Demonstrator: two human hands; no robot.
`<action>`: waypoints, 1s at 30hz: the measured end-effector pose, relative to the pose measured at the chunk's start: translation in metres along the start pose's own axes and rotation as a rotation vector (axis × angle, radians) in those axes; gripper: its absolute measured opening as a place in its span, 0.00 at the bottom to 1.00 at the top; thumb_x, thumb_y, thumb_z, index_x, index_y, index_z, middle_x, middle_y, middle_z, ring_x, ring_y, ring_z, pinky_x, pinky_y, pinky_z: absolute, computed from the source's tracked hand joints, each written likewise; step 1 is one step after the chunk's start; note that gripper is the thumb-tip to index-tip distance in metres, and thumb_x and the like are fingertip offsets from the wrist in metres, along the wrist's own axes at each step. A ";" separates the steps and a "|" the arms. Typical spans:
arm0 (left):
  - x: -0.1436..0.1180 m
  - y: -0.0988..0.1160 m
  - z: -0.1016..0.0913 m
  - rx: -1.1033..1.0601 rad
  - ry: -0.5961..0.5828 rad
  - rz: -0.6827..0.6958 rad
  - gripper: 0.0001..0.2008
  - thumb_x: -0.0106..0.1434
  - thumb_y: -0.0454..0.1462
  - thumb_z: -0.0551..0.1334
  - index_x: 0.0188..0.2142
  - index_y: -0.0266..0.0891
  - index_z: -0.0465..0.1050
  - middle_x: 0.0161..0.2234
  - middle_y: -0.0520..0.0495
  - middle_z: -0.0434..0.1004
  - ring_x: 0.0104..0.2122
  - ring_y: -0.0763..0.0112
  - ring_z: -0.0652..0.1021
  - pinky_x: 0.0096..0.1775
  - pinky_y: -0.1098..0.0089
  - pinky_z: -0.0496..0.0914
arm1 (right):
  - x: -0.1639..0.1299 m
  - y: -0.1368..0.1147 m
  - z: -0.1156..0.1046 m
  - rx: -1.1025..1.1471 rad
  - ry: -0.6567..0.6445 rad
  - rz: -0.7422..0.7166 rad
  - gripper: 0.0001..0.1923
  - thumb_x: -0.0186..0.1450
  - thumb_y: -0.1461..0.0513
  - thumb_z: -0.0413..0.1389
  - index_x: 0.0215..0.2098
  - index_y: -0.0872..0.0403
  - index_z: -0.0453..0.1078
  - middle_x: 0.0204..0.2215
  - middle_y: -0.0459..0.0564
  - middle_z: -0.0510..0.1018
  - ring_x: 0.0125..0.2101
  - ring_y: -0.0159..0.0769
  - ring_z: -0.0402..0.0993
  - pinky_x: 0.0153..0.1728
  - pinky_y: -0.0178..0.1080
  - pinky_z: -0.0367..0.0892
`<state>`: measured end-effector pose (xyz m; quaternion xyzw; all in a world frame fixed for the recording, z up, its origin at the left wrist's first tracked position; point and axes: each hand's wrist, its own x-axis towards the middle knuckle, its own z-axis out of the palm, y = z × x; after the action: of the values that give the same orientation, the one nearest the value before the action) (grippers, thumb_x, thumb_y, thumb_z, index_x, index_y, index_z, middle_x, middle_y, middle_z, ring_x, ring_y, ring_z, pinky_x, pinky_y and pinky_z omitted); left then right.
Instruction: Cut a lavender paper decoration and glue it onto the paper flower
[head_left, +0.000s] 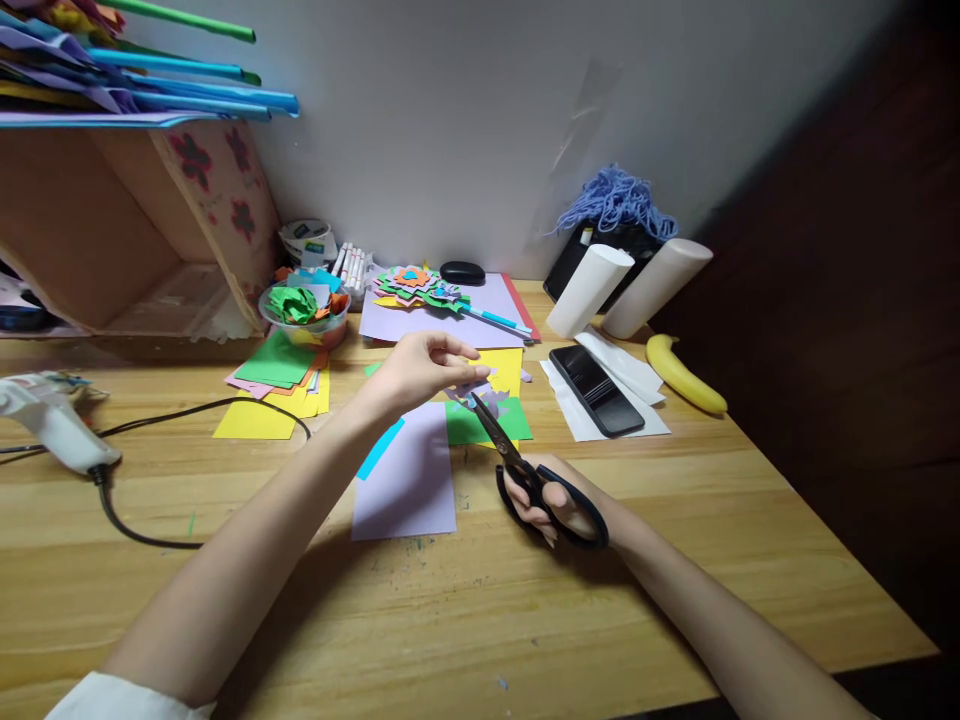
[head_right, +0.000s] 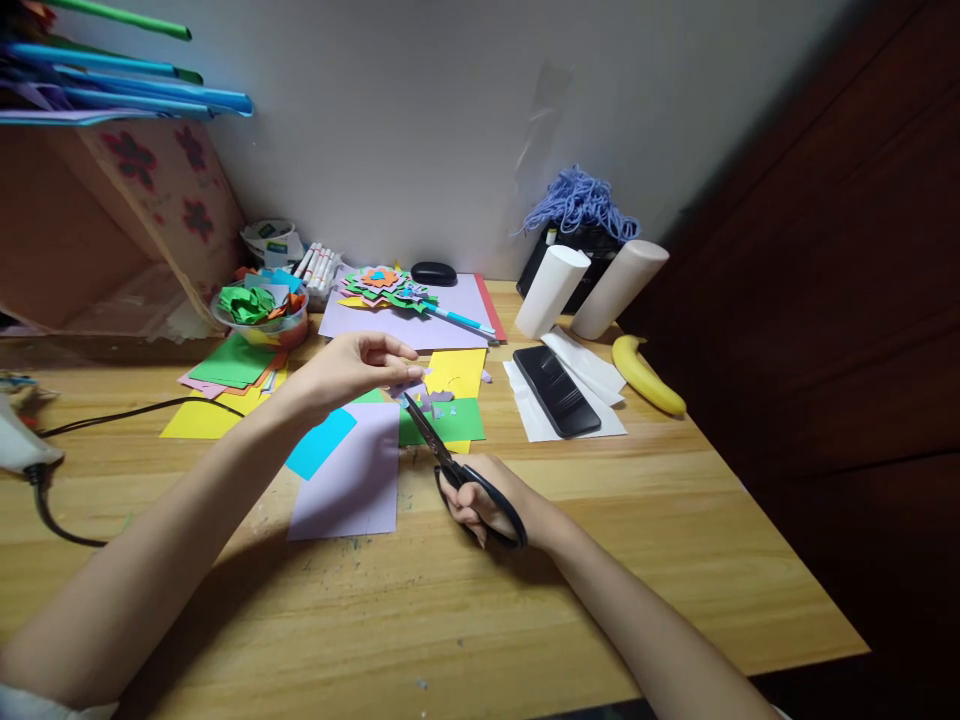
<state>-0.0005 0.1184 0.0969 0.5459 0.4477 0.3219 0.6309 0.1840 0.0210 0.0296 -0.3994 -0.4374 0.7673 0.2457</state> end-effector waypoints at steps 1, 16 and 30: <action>0.000 0.000 0.000 0.008 -0.010 -0.004 0.11 0.49 0.30 0.69 0.30 0.30 0.70 0.20 0.51 0.75 0.19 0.80 0.72 0.26 0.75 0.67 | -0.001 -0.001 0.001 -0.013 0.001 0.000 0.37 0.30 0.37 0.63 0.20 0.55 0.57 0.11 0.36 0.60 0.09 0.19 0.50 0.07 0.25 0.52; 0.001 -0.005 -0.008 0.098 -0.182 -0.041 0.11 0.46 0.33 0.70 0.29 0.33 0.72 0.22 0.51 0.75 0.21 0.77 0.74 0.26 0.74 0.66 | -0.004 0.001 0.000 -0.116 -0.054 0.047 0.24 0.43 0.47 0.63 0.19 0.55 0.57 0.11 0.36 0.59 0.10 0.19 0.49 0.08 0.25 0.52; -0.010 0.011 -0.021 0.263 -0.264 0.023 0.10 0.48 0.36 0.68 0.31 0.34 0.74 0.26 0.47 0.77 0.23 0.75 0.73 0.26 0.74 0.65 | -0.002 0.001 -0.006 -0.101 -0.055 -0.065 0.38 0.36 0.31 0.56 0.22 0.55 0.57 0.12 0.36 0.58 0.10 0.20 0.49 0.08 0.27 0.53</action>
<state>-0.0222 0.1204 0.1100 0.6663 0.3930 0.1935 0.6034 0.1906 0.0216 0.0275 -0.3757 -0.4950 0.7466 0.2375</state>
